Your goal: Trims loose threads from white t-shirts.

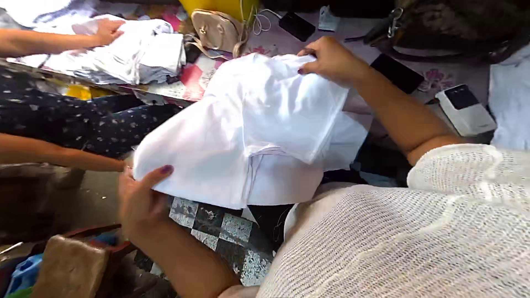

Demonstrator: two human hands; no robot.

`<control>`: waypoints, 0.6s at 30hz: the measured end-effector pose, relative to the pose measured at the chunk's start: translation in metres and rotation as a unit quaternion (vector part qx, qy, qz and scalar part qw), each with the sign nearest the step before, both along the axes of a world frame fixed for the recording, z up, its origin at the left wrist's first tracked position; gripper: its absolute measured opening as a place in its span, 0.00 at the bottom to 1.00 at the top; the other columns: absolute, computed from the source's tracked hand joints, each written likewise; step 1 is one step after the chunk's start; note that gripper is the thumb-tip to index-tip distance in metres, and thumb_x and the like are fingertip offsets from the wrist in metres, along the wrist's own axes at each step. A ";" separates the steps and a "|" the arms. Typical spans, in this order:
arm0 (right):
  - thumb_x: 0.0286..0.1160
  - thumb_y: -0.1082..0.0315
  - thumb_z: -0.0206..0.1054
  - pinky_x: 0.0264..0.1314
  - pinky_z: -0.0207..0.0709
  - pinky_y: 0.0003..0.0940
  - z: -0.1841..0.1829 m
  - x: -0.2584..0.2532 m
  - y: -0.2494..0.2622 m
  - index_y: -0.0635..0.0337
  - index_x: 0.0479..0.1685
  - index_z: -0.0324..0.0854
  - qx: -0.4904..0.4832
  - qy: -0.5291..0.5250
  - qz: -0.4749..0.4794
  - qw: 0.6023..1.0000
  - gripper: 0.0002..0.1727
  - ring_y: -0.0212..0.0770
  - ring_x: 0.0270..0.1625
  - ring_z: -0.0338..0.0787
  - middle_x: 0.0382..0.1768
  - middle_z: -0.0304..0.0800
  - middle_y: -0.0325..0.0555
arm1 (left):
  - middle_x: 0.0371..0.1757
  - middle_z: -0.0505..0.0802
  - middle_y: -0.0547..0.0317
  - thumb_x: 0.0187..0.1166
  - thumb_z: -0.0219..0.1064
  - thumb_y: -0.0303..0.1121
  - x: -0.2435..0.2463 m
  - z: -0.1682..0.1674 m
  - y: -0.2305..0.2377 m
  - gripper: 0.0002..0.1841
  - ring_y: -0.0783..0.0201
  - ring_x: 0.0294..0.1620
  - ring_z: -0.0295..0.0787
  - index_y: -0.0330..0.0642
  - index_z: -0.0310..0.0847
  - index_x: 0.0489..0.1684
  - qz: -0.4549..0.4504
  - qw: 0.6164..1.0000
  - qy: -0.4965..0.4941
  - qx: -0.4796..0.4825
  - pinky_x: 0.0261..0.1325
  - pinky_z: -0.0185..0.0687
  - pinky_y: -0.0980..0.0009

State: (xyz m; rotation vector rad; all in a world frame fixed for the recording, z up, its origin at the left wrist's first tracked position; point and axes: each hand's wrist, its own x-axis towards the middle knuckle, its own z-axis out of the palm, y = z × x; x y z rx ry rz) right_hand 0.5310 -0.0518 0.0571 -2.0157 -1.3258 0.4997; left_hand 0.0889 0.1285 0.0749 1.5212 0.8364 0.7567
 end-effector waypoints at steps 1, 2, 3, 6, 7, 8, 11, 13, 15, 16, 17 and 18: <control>0.74 0.63 0.74 0.67 0.78 0.60 0.009 -0.001 -0.018 0.65 0.60 0.87 0.016 -0.006 -0.046 0.999 0.19 0.56 0.57 0.91 0.52 0.92 0.61 | 0.44 0.95 0.75 0.60 0.74 0.30 0.009 0.006 0.015 0.23 0.75 0.43 0.94 0.53 0.77 0.57 -0.018 1.000 -0.005 0.014 0.47 0.94 0.72; 0.75 0.62 0.74 0.67 0.77 0.60 0.015 -0.002 -0.033 0.63 0.61 0.88 0.030 -0.014 -0.092 0.995 0.20 0.55 0.57 0.91 0.53 0.92 0.60 | 0.47 0.94 0.77 0.63 0.73 0.30 0.019 0.007 0.031 0.23 0.76 0.46 0.93 0.56 0.77 0.59 -0.041 0.999 -0.014 0.029 0.50 0.93 0.73; 0.75 0.60 0.74 0.67 0.76 0.61 0.018 -0.003 -0.043 0.62 0.62 0.88 0.040 -0.020 -0.138 0.989 0.20 0.56 0.58 0.90 0.53 0.92 0.59 | 0.49 0.93 0.78 0.66 0.71 0.29 0.033 0.005 0.045 0.23 0.77 0.47 0.93 0.58 0.77 0.61 -0.058 0.997 -0.023 0.044 0.51 0.92 0.73; 0.78 0.57 0.72 0.69 0.75 0.65 -0.006 0.005 -0.046 0.59 0.65 0.87 0.050 -0.032 -0.241 0.969 0.21 0.58 0.62 0.90 0.56 0.93 0.59 | 0.53 0.90 0.73 0.71 0.67 0.25 0.094 -0.031 0.084 0.24 0.76 0.50 0.90 0.50 0.71 0.67 -0.051 0.994 -0.033 0.094 0.56 0.90 0.71; 0.80 0.57 0.69 0.69 0.75 0.67 -0.024 0.011 -0.038 0.59 0.67 0.86 0.040 -0.034 -0.256 0.965 0.22 0.61 0.63 0.90 0.57 0.92 0.60 | 0.56 0.90 0.65 0.69 0.68 0.22 0.120 -0.051 0.098 0.26 0.72 0.53 0.90 0.40 0.70 0.69 -0.020 0.994 -0.041 0.099 0.58 0.89 0.68; 0.83 0.56 0.66 0.69 0.75 0.69 -0.047 0.019 -0.028 0.59 0.69 0.85 0.018 -0.041 -0.262 0.964 0.22 0.63 0.63 0.89 0.58 0.92 0.61 | 0.59 0.89 0.56 0.67 0.70 0.20 0.141 -0.075 0.109 0.29 0.68 0.56 0.89 0.33 0.70 0.71 0.017 0.994 -0.038 0.099 0.61 0.88 0.65; 0.91 0.55 0.56 0.66 0.72 0.76 -0.122 0.044 -0.014 0.63 0.71 0.81 -0.090 -0.055 -0.208 0.972 0.23 0.73 0.64 0.87 0.58 0.89 0.71 | 0.68 0.84 0.39 0.66 0.70 0.19 0.171 -0.136 0.104 0.34 0.58 0.63 0.85 0.25 0.65 0.78 0.092 0.993 -0.001 0.069 0.66 0.84 0.62; 0.93 0.54 0.51 0.65 0.72 0.77 -0.141 0.057 -0.014 0.66 0.69 0.81 -0.138 -0.042 -0.163 0.976 0.25 0.75 0.65 0.86 0.58 0.87 0.74 | 0.70 0.83 0.41 0.77 0.68 0.26 0.167 -0.162 0.090 0.31 0.57 0.65 0.85 0.29 0.62 0.81 0.111 0.993 -0.018 -0.018 0.67 0.84 0.60; 0.95 0.56 0.47 0.70 0.69 0.76 -0.131 0.066 -0.007 0.72 0.65 0.81 -0.154 -0.014 -0.144 0.977 0.27 0.75 0.68 0.83 0.61 0.85 0.77 | 0.66 0.87 0.51 0.85 0.65 0.43 0.152 -0.176 0.077 0.28 0.63 0.61 0.87 0.39 0.66 0.80 0.073 0.991 -0.015 -0.111 0.65 0.85 0.62; 0.95 0.57 0.47 0.72 0.67 0.75 -0.124 0.069 -0.001 0.76 0.63 0.81 -0.149 0.001 -0.149 0.978 0.27 0.75 0.70 0.82 0.61 0.84 0.78 | 0.64 0.89 0.56 0.86 0.64 0.47 0.147 -0.180 0.071 0.27 0.66 0.59 0.88 0.43 0.68 0.79 0.040 0.988 -0.009 -0.146 0.64 0.86 0.63; 0.96 0.58 0.46 0.73 0.68 0.73 -0.119 0.074 0.009 0.78 0.61 0.81 -0.130 0.014 -0.164 0.978 0.28 0.74 0.70 0.82 0.61 0.84 0.79 | 0.60 0.90 0.57 0.86 0.64 0.45 0.146 -0.184 0.067 0.26 0.66 0.56 0.90 0.43 0.68 0.77 0.018 0.985 -0.008 -0.170 0.62 0.87 0.63; 0.95 0.58 0.46 0.73 0.69 0.70 -0.117 0.081 0.022 0.78 0.60 0.81 -0.105 0.027 -0.186 0.976 0.28 0.73 0.69 0.83 0.59 0.84 0.78 | 0.59 0.91 0.55 0.86 0.65 0.41 0.148 -0.186 0.063 0.24 0.64 0.55 0.91 0.42 0.68 0.77 0.006 0.983 -0.013 -0.184 0.60 0.89 0.61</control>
